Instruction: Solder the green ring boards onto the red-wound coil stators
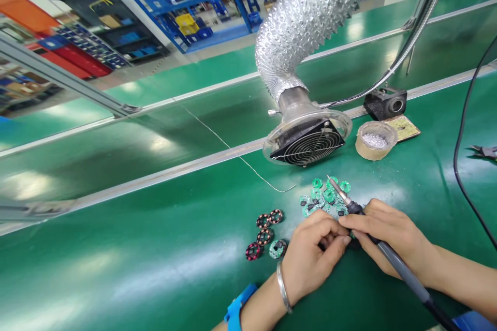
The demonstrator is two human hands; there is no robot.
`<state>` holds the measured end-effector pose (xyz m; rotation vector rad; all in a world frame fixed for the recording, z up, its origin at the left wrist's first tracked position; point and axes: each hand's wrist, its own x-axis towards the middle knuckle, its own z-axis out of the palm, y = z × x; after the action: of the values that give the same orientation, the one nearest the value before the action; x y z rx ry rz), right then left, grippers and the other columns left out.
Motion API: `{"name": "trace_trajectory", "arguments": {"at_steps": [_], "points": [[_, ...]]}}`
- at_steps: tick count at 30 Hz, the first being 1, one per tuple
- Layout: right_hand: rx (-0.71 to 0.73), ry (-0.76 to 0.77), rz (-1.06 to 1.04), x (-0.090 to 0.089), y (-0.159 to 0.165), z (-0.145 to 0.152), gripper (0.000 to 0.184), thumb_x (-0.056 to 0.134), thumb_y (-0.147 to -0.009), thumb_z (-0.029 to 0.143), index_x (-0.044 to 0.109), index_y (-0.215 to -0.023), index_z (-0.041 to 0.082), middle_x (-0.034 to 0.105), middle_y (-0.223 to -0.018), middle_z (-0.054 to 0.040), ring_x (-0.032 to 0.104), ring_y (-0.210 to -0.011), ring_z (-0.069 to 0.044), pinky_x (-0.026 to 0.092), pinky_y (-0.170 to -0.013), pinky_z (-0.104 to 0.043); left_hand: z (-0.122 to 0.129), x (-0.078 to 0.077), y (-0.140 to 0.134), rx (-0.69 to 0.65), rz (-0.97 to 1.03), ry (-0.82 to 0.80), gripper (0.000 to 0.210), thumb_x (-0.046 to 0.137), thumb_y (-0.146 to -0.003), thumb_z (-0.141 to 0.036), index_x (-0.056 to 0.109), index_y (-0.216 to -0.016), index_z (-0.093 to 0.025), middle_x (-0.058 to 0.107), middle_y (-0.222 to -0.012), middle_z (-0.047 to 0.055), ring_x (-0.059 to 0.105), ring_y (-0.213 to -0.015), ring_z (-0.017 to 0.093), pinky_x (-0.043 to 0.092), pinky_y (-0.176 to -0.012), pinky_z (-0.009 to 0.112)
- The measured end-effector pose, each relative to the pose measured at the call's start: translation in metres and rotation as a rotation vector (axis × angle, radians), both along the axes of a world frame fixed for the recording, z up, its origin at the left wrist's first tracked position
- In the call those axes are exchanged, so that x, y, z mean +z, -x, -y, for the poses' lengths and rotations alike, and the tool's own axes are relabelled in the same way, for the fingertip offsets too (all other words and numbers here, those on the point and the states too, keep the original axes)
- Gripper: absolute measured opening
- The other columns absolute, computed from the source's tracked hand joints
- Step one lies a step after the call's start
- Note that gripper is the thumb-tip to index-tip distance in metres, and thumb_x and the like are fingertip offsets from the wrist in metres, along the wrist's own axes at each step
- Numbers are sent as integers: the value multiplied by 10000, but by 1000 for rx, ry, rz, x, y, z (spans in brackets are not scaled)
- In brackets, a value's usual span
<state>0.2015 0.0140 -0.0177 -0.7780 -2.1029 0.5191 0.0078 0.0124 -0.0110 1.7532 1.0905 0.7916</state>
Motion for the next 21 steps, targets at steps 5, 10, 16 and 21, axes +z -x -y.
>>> {"name": "trace_trajectory", "arguments": {"at_steps": [5,10,16,21], "points": [[90,-44,2,-6,-3,1,427,439,-903,42,503,-1312,147,484,-675,5,389,-595,-152,365,-583,-298,-2,0,-6,60,30,201,133,605,-759,-135,548,-641,-160,479,-645,-29,416,-539,74,339,-478,170],[88,-119,41,-7,-3,1,431,429,-891,40,499,-1307,127,544,-694,-21,399,-587,-161,373,-571,-306,-1,-1,-6,87,109,332,111,574,-750,-150,519,-655,-165,471,-675,-27,426,-528,69,364,-474,175],[86,-135,75,-6,-3,1,423,420,-889,28,493,-1296,119,543,-668,-3,400,-564,-152,384,-556,-304,1,-1,-3,89,147,400,89,572,-783,-175,523,-711,-157,479,-728,-21,485,-511,61,430,-465,179],[107,-100,58,-1,-3,2,467,412,-873,1,470,-1319,127,537,-661,10,405,-556,-141,379,-547,-298,3,-5,-2,93,108,405,87,543,-803,-167,520,-719,-157,496,-727,-20,507,-485,56,435,-440,170]]}}
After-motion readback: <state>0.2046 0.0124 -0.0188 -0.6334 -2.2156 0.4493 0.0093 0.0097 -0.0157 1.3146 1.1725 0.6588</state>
